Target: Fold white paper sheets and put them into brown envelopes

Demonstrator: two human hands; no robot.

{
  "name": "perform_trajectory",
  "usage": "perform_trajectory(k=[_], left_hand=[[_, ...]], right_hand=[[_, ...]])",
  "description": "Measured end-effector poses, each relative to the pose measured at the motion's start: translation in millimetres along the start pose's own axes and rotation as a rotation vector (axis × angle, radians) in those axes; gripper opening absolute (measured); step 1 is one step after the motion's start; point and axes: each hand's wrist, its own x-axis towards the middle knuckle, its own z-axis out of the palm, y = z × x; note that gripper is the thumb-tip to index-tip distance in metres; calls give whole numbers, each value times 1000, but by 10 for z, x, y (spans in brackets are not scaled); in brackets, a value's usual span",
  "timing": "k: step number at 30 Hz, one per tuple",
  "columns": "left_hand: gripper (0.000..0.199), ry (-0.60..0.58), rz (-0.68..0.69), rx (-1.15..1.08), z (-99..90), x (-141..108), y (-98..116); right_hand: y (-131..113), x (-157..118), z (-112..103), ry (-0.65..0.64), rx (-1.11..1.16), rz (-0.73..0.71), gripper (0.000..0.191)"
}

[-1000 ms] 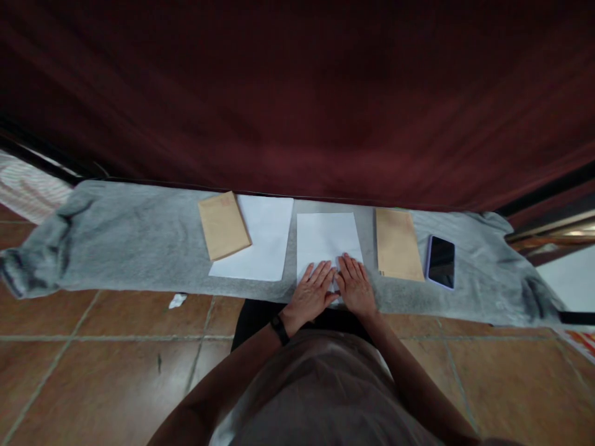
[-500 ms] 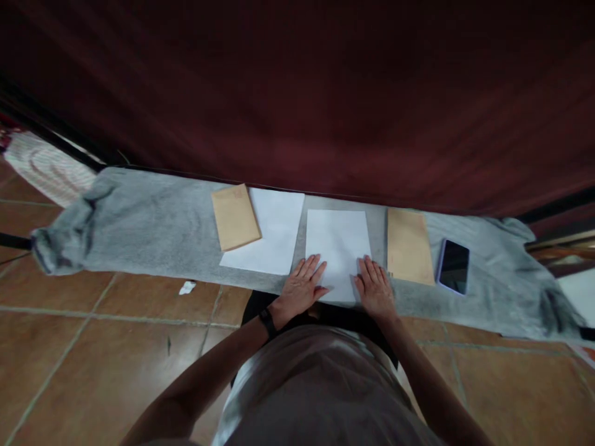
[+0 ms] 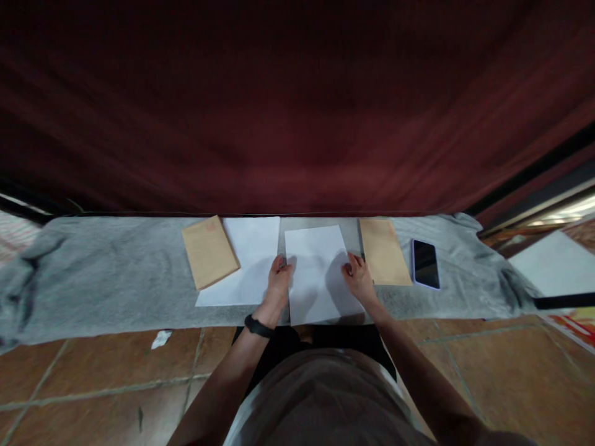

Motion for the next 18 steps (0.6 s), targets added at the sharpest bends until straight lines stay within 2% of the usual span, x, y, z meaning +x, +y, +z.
perform_trajectory(k=[4, 8, 14, 18], left_hand=[[33, -34, -28, -26, 22, 79, 131], [34, -87, -27, -13, 34, 98, 171], [32, -156, 24, 11, 5, 42, 197], [32, -199, 74, 9, -46, 12, 327]], right_hand=[[-11, 218, 5, -39, 65, 154, 44], [-34, 315, -38, -98, 148, 267, 38], [-85, 347, -121, -160, 275, 303, 11], [-163, 385, -234, -220, 420, 279, 19]])
